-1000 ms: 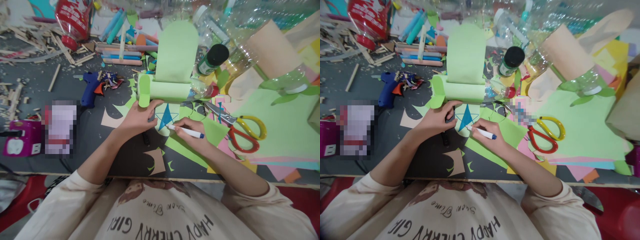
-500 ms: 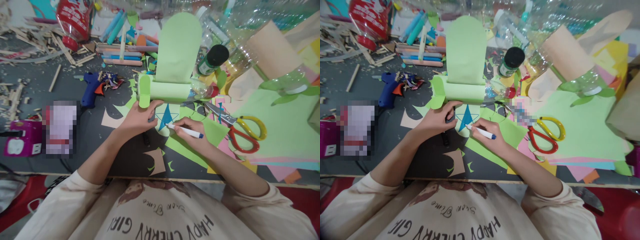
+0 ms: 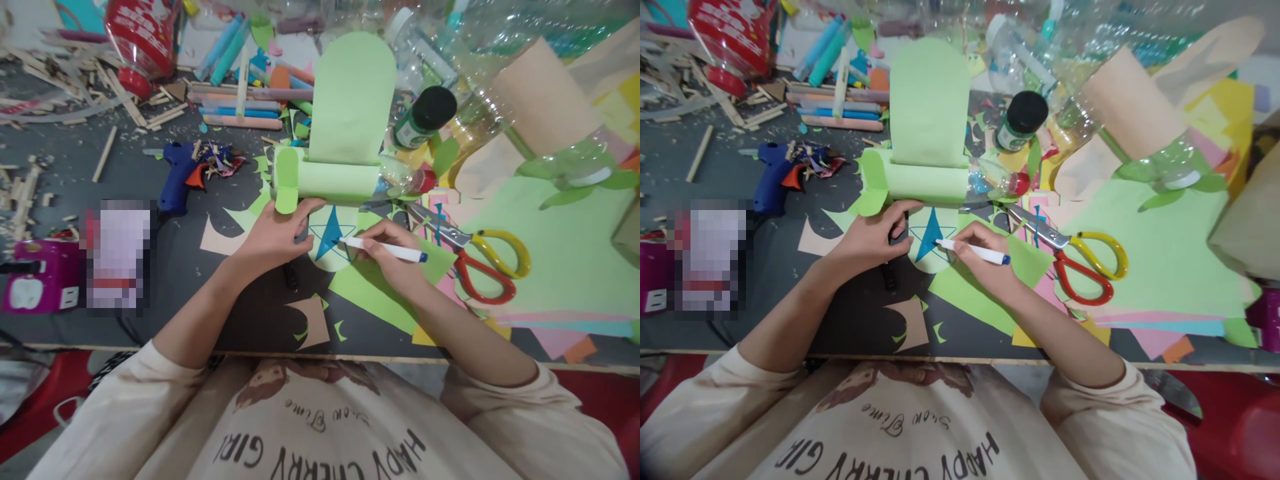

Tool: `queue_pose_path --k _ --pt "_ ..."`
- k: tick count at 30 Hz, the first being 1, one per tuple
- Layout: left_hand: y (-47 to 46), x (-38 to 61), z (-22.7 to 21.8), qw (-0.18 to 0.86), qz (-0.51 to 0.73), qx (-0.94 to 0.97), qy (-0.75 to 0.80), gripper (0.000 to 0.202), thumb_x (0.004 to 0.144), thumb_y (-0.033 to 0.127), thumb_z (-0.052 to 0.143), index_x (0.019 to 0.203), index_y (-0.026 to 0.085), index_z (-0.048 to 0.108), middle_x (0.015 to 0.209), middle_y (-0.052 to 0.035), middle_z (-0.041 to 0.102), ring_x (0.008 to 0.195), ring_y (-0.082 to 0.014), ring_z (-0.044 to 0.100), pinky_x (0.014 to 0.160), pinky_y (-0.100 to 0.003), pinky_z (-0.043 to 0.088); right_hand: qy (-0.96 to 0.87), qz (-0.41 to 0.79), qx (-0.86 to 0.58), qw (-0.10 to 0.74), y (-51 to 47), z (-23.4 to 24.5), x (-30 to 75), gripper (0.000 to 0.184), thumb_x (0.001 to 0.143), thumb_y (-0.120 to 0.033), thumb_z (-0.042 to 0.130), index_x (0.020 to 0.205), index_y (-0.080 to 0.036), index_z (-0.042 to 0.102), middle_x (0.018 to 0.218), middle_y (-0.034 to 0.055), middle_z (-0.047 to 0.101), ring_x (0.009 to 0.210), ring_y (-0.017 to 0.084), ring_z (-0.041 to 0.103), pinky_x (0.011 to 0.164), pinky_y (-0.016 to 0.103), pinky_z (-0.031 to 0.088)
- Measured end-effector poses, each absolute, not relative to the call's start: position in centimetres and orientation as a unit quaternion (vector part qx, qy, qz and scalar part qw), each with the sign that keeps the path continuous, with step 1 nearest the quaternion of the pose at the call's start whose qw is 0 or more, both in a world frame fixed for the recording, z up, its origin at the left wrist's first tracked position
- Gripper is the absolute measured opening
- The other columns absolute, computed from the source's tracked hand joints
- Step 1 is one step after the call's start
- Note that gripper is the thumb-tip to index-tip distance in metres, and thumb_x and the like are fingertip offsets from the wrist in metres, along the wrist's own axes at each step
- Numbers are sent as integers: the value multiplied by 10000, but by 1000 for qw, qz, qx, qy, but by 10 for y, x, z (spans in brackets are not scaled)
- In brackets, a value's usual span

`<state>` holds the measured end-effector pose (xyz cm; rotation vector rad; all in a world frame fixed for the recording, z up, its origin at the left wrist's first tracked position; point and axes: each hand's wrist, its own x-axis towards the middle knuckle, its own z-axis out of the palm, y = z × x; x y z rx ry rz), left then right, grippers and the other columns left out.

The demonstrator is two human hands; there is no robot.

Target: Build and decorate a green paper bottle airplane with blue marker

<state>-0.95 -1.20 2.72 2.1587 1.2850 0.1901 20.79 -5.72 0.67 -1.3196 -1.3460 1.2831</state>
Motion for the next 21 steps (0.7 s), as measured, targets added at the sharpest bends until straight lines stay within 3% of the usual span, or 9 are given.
queue_pose_path --k 5,10,16,21 --pt "-12 -11 26 309 78 816 482 524 815 234 475 1338 213 502 681 53 465 613 -126 486 750 -234 413 -536 540 -504 409 -46 4 216 205 827 -416 678 826 -212 703 711 13 678 556 125 584 482 260 457" --pt "-12 -11 26 310 79 821 474 527 823 230 482 1350 211 491 675 51 467 623 -138 495 723 -233 403 -563 517 -507 398 -40 10 216 205 801 -410 724 822 -208 696 662 -4 646 530 107 531 483 251 417" --pt "-11 -10 25 300 84 828 467 516 826 227 493 1341 196 506 686 36 483 638 -157 514 687 -245 396 -619 516 -469 362 -27 20 206 207 796 -420 739 852 -221 739 820 39 732 680 155 636 594 282 485" --pt "-11 -10 25 294 72 832 465 535 822 212 481 1356 192 499 678 31 489 630 -158 503 683 -247 397 -600 529 -472 371 -24 9 199 242 820 -451 700 831 -210 708 730 19 703 610 138 603 550 268 468"
